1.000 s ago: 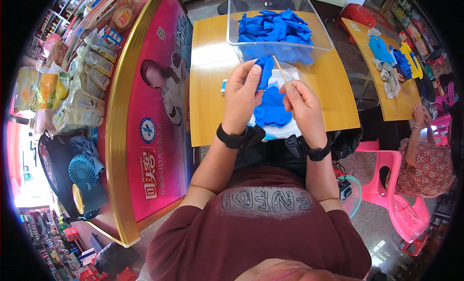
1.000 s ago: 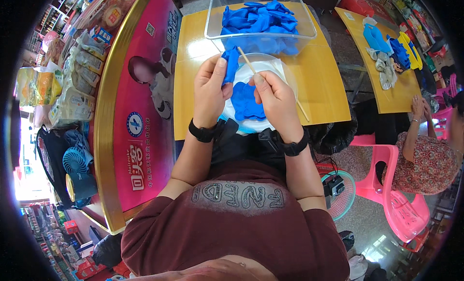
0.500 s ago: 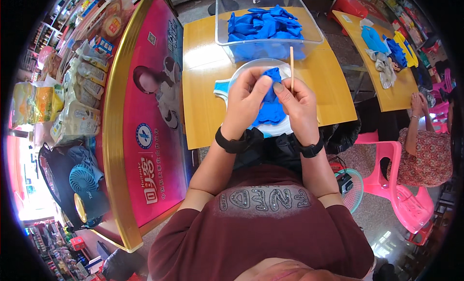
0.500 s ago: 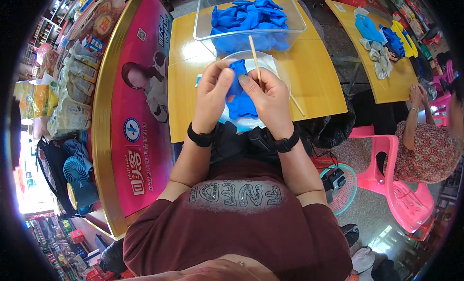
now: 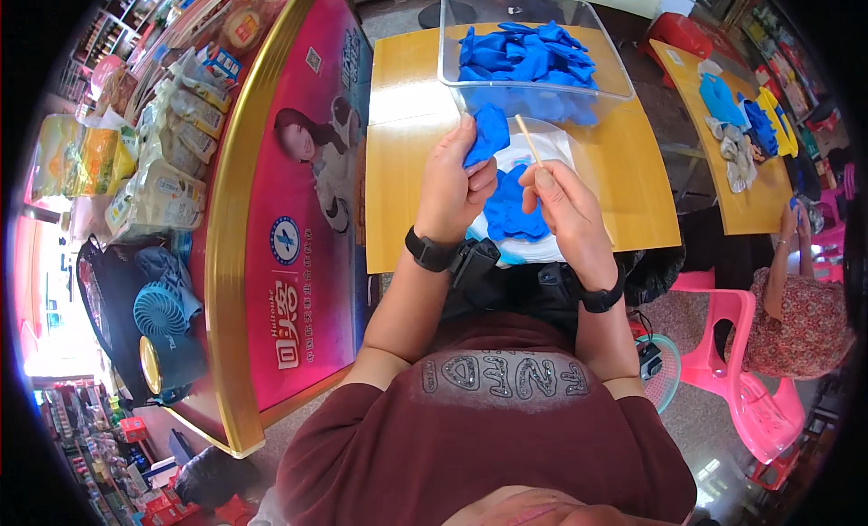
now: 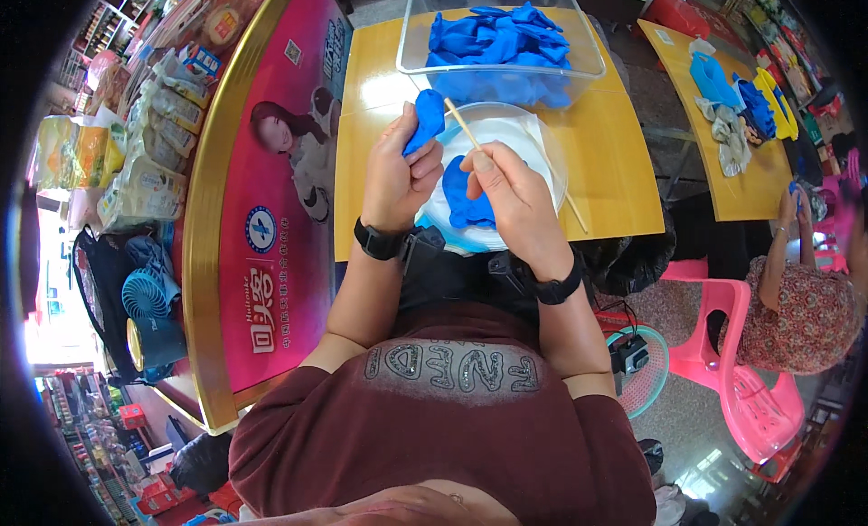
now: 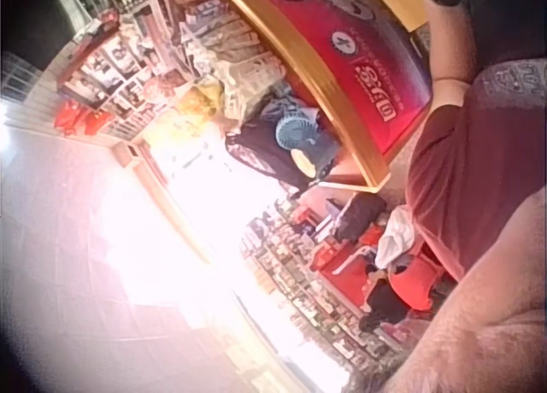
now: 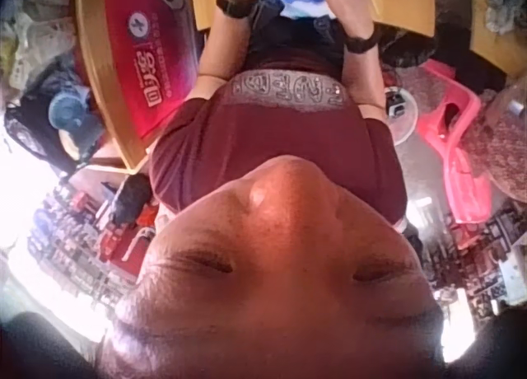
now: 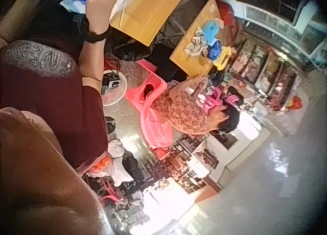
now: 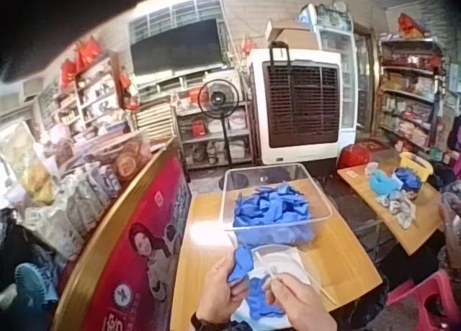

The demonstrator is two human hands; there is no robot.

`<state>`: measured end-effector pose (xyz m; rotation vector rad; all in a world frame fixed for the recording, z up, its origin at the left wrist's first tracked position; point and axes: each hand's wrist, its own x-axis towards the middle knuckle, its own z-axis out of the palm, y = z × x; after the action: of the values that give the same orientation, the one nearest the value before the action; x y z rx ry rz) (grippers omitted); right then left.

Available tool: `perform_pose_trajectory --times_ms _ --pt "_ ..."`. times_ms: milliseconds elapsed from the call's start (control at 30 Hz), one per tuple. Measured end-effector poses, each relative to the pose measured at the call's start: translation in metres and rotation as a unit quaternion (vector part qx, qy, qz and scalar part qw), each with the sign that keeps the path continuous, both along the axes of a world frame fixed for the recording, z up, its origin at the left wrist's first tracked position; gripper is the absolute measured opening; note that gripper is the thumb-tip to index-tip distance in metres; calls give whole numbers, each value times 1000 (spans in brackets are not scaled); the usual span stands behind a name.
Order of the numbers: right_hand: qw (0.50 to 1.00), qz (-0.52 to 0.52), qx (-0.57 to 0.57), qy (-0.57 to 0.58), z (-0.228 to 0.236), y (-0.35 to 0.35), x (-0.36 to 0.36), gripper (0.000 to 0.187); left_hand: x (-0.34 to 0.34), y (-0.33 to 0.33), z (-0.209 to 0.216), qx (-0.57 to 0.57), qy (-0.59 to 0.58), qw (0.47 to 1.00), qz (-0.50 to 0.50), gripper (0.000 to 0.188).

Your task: The person repeatedly picks up blue gloves from a clear container and uses a wooden stick to manipulate and shape them. They handle the gloves one at a time, inserting the stick into the glove and adjusting its form before placing it back into the container.

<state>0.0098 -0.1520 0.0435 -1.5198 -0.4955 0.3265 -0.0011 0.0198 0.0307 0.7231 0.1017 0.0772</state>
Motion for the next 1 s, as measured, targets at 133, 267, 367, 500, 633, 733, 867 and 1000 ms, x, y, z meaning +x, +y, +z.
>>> perform_pose_trajectory --times_ms 133,267,367,500,633,733,867,1000 --pt "997 17 -61 -39 -5 2 1 26 4 5 -7 -68 11 997 -32 23" --pt "996 17 -73 -53 -10 2 2 25 6 8 -11 -100 16 994 -50 24" --pt "994 26 -90 -58 -12 2 3 25 6 10 -10 -109 22 993 -43 25" --pt "992 32 -110 -56 -8 2 2 26 6 9 -10 -81 25 996 -26 33" --pt "992 17 -114 -55 -11 2 4 27 1 -3 -3 83 -24 995 58 32" --pt "993 0 -101 -58 -11 3 5 28 -1 -10 -5 172 -34 980 93 29" --pt "994 -5 -100 -48 -13 1 6 27 0 -23 -11 297 -60 946 118 27" --pt "998 -67 10 5 -16 1 7 25 -7 -23 -4 331 -71 932 131 24"
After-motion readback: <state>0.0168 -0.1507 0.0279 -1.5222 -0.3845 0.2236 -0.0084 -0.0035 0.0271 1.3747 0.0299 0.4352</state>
